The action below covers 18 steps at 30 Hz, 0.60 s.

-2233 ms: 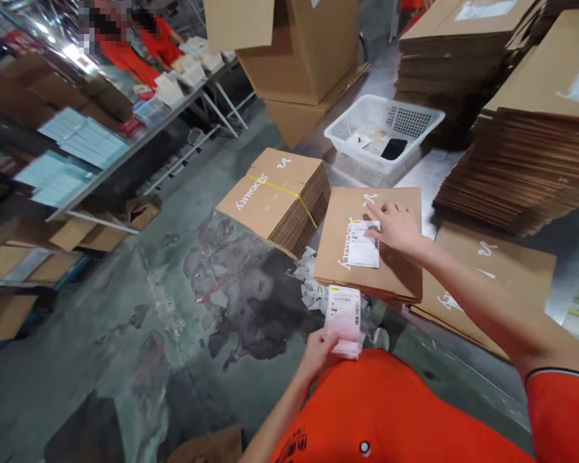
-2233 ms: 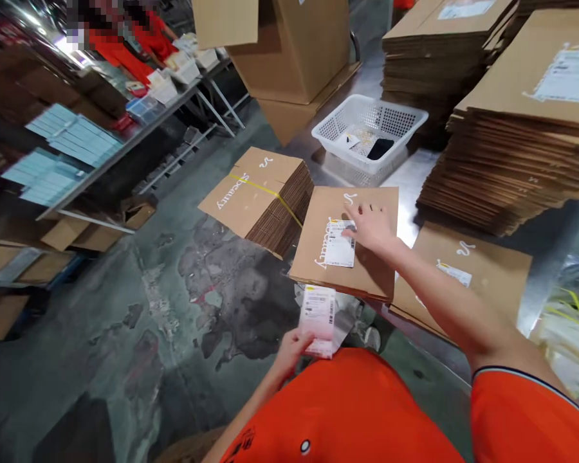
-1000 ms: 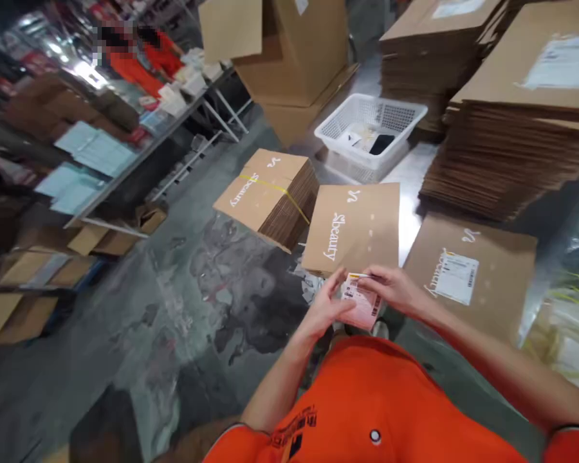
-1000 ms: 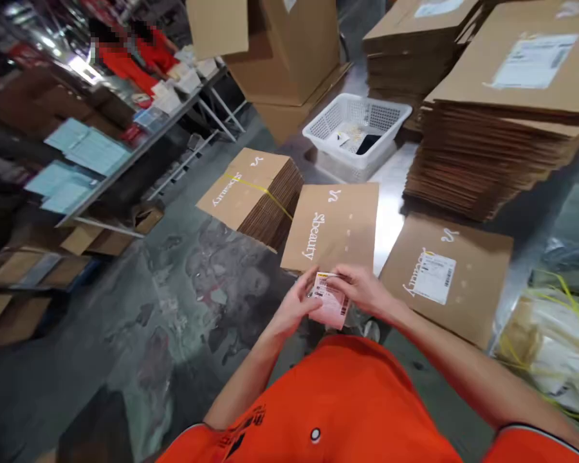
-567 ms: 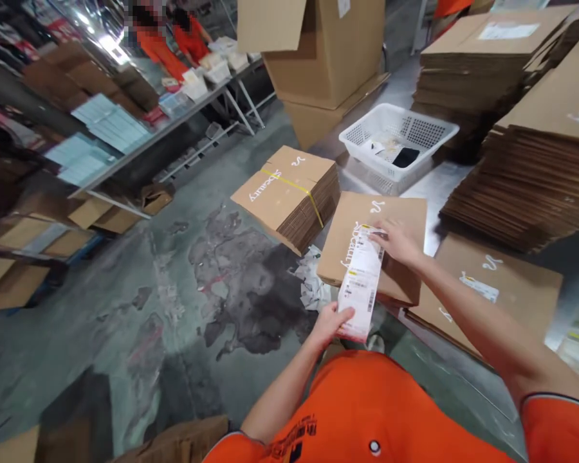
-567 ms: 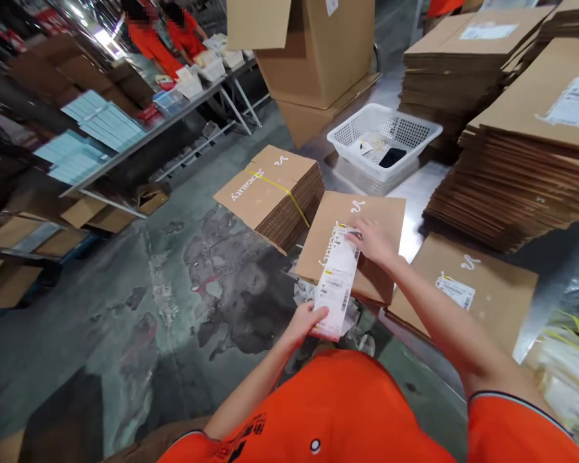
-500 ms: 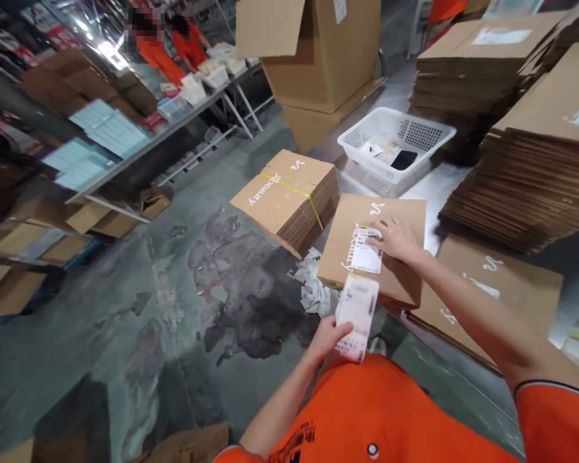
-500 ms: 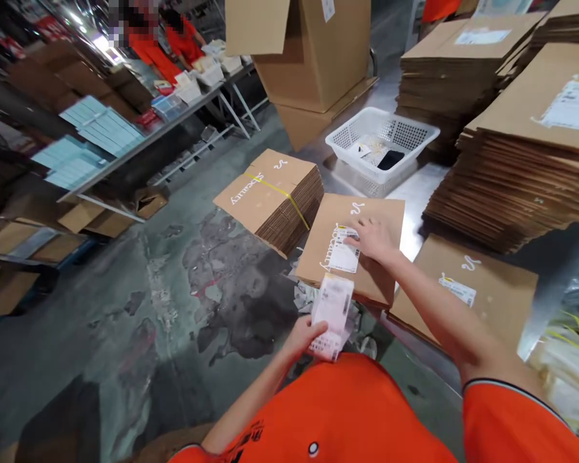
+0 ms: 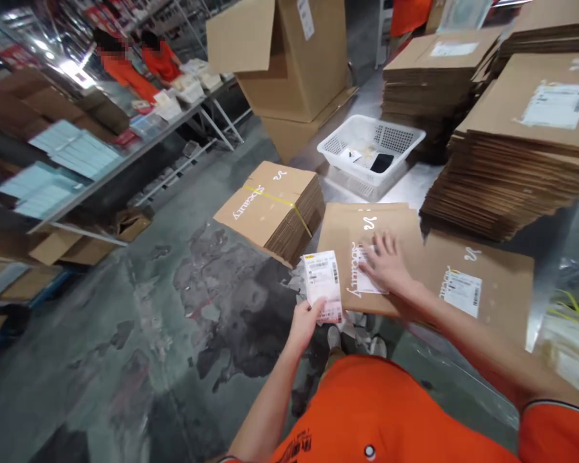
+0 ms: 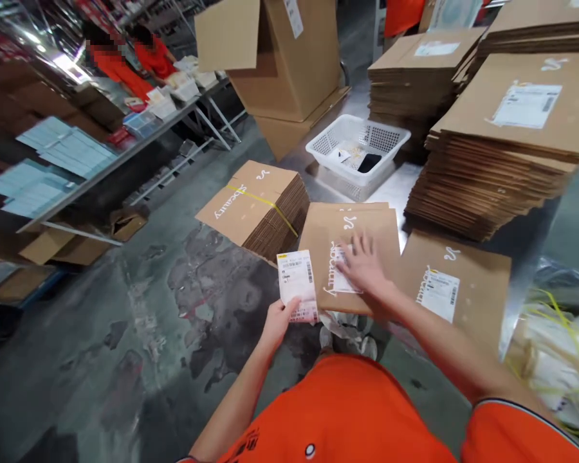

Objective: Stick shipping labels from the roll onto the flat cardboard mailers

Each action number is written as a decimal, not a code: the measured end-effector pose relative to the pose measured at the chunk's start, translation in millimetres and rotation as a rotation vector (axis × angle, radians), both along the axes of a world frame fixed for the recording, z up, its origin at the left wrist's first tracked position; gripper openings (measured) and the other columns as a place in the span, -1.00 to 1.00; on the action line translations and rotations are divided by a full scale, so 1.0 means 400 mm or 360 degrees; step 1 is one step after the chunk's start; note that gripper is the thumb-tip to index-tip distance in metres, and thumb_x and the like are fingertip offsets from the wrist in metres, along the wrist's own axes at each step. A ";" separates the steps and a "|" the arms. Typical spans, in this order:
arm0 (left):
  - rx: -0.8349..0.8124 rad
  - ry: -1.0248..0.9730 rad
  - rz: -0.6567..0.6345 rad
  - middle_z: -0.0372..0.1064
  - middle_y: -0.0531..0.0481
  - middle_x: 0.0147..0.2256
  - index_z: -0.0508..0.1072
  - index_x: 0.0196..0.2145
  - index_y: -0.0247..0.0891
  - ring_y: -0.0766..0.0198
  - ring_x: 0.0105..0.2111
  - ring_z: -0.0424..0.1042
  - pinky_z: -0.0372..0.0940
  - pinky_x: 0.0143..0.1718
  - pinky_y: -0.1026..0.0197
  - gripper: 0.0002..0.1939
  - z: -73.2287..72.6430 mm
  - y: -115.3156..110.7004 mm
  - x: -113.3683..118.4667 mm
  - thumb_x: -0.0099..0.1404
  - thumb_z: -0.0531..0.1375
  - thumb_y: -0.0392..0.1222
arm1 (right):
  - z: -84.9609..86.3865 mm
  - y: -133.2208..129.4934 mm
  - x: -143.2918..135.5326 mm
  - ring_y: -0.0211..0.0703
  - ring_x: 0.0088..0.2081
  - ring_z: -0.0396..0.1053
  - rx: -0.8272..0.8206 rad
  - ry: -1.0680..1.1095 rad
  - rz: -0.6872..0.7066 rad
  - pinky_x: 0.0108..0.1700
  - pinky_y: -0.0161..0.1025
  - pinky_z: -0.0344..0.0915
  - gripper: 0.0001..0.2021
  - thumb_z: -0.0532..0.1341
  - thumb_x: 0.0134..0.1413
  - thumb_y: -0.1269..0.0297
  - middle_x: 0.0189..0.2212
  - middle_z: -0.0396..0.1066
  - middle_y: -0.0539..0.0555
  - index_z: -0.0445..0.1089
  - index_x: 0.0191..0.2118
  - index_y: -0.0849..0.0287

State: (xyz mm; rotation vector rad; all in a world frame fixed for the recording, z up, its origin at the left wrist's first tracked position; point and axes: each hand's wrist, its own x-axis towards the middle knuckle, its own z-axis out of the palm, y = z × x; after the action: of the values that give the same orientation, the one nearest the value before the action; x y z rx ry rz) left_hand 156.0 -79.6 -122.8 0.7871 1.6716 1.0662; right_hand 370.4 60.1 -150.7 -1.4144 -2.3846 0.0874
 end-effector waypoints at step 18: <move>0.0076 0.0037 -0.0114 0.56 -0.21 -0.24 0.59 -0.27 -0.38 0.03 -0.21 0.51 0.36 -0.16 0.11 -0.52 0.012 -0.055 0.172 -0.01 0.35 0.09 | -0.009 0.058 0.226 0.44 0.17 0.16 -0.0439 0.0484 -0.0779 0.08 0.31 0.14 -0.22 0.00 0.18 -0.17 0.24 0.08 0.54 0.00 0.31 0.36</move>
State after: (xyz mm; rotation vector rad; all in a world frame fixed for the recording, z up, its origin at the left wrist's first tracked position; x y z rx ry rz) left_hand 224.8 -101.8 -118.0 0.8871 1.6304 1.0536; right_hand 460.8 83.3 -154.2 -1.9150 -1.7802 0.4791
